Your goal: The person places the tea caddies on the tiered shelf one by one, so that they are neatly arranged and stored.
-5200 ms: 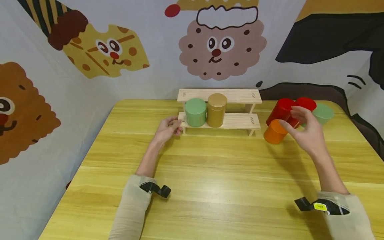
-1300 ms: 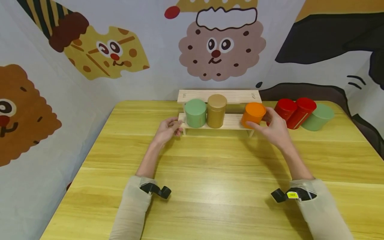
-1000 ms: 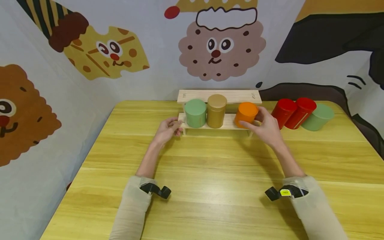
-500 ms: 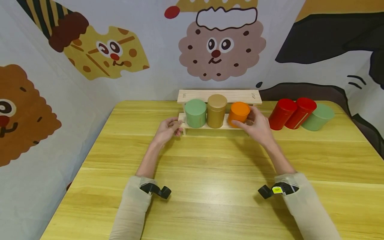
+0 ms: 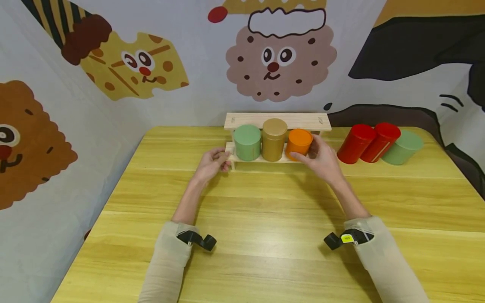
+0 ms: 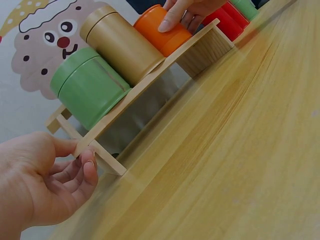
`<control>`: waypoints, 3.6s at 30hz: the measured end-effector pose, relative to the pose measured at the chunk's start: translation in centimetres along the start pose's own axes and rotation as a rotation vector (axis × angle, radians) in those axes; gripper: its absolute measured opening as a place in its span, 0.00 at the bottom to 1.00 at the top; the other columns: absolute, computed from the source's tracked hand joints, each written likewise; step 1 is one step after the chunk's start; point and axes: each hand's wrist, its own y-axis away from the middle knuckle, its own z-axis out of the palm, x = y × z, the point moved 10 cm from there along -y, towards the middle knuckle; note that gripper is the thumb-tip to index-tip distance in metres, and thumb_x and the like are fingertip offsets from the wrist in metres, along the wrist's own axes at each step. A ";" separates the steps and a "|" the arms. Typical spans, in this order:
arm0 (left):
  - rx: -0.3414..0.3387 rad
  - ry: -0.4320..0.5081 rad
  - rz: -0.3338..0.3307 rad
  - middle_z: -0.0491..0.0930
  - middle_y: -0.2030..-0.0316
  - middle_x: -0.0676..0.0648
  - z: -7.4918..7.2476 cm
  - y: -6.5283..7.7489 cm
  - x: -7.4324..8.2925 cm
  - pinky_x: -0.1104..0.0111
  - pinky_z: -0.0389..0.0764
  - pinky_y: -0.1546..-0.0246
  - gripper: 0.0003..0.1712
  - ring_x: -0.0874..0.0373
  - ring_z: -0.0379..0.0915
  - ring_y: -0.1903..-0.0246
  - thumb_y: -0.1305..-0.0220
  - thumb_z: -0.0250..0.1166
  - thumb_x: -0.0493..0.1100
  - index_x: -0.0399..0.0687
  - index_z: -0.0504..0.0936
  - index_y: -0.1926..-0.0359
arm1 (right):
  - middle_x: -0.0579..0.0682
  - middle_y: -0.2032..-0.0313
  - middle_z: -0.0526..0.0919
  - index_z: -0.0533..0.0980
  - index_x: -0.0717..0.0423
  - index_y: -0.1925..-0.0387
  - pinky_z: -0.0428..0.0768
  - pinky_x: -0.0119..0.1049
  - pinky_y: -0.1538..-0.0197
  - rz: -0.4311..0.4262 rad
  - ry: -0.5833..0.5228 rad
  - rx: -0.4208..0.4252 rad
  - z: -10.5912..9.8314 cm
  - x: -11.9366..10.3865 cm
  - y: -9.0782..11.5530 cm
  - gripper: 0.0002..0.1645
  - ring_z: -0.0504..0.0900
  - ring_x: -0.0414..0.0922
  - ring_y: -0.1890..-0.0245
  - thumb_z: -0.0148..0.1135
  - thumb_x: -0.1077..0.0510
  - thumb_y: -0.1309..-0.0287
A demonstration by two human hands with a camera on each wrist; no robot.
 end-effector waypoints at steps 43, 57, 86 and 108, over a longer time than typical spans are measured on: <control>-0.003 0.015 -0.008 0.80 0.63 0.42 0.0 0.0 -0.1 0.70 0.84 0.66 0.29 0.58 0.77 0.71 0.22 0.57 0.40 0.29 0.62 0.29 | 0.59 0.39 0.76 0.69 0.60 0.33 0.70 0.44 0.31 -0.032 0.108 0.139 -7.3 -0.3 1.9 0.40 0.72 0.57 0.37 0.75 0.50 0.42; -0.008 0.013 0.002 0.80 0.63 0.43 0.0 0.0 -0.1 0.70 0.84 0.66 0.28 0.58 0.77 0.71 0.23 0.57 0.40 0.30 0.64 0.30 | 0.59 0.42 0.76 0.68 0.58 0.32 0.72 0.27 0.38 -0.019 0.155 0.246 -12.7 1.2 3.0 0.37 0.75 0.46 0.45 0.72 0.52 0.38; -0.016 0.012 0.000 0.80 0.62 0.42 0.1 0.1 -0.1 0.71 0.84 0.65 0.30 0.58 0.78 0.71 0.22 0.56 0.41 0.30 0.61 0.28 | 0.51 0.36 0.73 0.65 0.50 0.27 0.65 0.26 0.31 0.195 0.278 0.458 -21.4 6.6 6.6 0.39 0.72 0.33 0.41 0.68 0.49 0.35; -0.006 0.025 0.000 0.80 0.64 0.43 0.0 -0.2 -0.2 0.71 0.83 0.67 0.27 0.58 0.77 0.71 0.23 0.57 0.40 0.30 0.65 0.31 | 0.66 0.25 0.54 0.49 0.59 0.22 0.56 0.55 0.25 0.391 0.335 0.432 -23.2 12.0 6.2 0.49 0.55 0.65 0.27 0.60 0.45 0.32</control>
